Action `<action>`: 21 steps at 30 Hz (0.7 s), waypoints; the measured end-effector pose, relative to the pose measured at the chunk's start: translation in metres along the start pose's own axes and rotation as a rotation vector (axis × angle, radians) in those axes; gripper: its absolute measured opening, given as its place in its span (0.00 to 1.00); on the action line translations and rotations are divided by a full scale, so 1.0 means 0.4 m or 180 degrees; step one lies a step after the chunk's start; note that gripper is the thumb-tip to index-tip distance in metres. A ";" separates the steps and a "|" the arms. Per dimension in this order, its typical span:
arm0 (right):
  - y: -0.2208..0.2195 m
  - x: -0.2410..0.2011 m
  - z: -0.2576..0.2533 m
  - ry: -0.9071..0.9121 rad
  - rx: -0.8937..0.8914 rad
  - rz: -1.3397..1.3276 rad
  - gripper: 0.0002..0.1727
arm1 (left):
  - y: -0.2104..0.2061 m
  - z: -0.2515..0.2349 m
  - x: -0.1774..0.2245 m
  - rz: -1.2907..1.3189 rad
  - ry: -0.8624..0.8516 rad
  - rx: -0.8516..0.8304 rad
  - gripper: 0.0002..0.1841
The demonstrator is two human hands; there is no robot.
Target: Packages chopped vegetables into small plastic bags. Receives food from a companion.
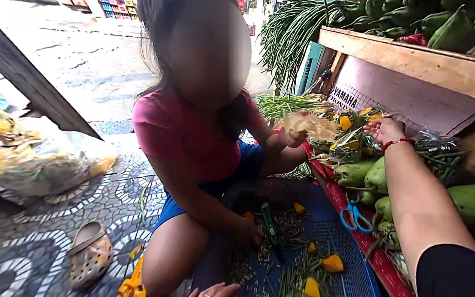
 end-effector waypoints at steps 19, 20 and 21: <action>-0.717 0.015 0.590 0.1582 -0.1969 0.1322 0.75 | -0.134 0.023 0.235 -0.1050 -0.0958 -0.0747 0.14; -0.731 0.021 0.582 0.1689 -0.1769 0.1304 0.74 | -0.127 0.029 0.224 -0.1068 -0.0835 -0.0852 0.15; -0.740 0.023 0.578 0.1762 -0.1597 0.1298 0.73 | -0.118 0.034 0.215 -0.1068 -0.0769 -0.0890 0.16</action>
Point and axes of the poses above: each hand's wrist, its own z-axis away from the middle knuckle, its own y-axis out of the back of the hand, x = y × z, the point moved 9 cm from there along -z, towards the middle knuckle, and after that the axes turned 12 degrees about -x, right-handed, at the moved point
